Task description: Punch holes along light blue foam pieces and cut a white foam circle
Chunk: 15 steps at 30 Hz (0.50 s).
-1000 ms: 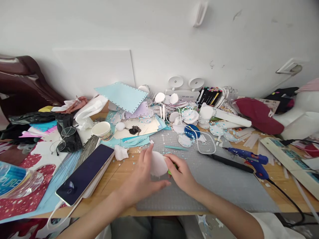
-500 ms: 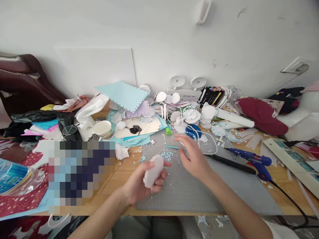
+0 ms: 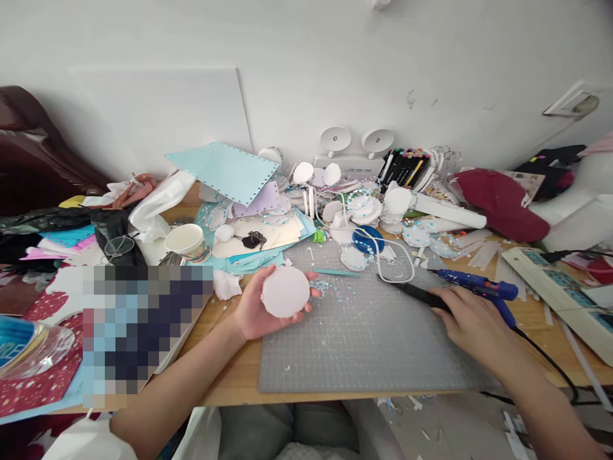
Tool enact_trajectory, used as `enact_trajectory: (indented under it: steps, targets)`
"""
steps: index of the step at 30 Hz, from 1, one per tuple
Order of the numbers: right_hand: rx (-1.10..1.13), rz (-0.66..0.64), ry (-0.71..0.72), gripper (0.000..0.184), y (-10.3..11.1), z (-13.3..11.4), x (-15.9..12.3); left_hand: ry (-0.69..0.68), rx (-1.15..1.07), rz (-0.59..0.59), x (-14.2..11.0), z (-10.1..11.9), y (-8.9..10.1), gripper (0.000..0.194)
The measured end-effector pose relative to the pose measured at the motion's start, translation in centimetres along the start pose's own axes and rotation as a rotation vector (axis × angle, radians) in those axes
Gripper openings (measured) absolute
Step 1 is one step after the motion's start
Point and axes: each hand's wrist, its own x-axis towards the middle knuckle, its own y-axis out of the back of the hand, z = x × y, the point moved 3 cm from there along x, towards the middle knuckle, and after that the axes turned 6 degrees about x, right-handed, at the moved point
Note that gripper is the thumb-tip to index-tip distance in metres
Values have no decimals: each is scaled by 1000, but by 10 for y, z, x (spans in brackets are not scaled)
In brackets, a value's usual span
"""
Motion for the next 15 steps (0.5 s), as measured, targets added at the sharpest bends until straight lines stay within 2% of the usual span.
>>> enact_trajectory:
  steps: [4,10,13,15]
  targets:
    - [176,-40,33,29,18,-10,-8,-30,24,67,-2,1,3,62]
    - [353,-95,17,29,37,-27,-29,-76,147,19,-7,-3,-1,65]
    - [458,-118,4,32,37,-49,-20,-122,277,25,-11,-5,1,68]
    - [528,-124,44,36,38,-71,-1,-149,382,53,-13,-6,4,64]
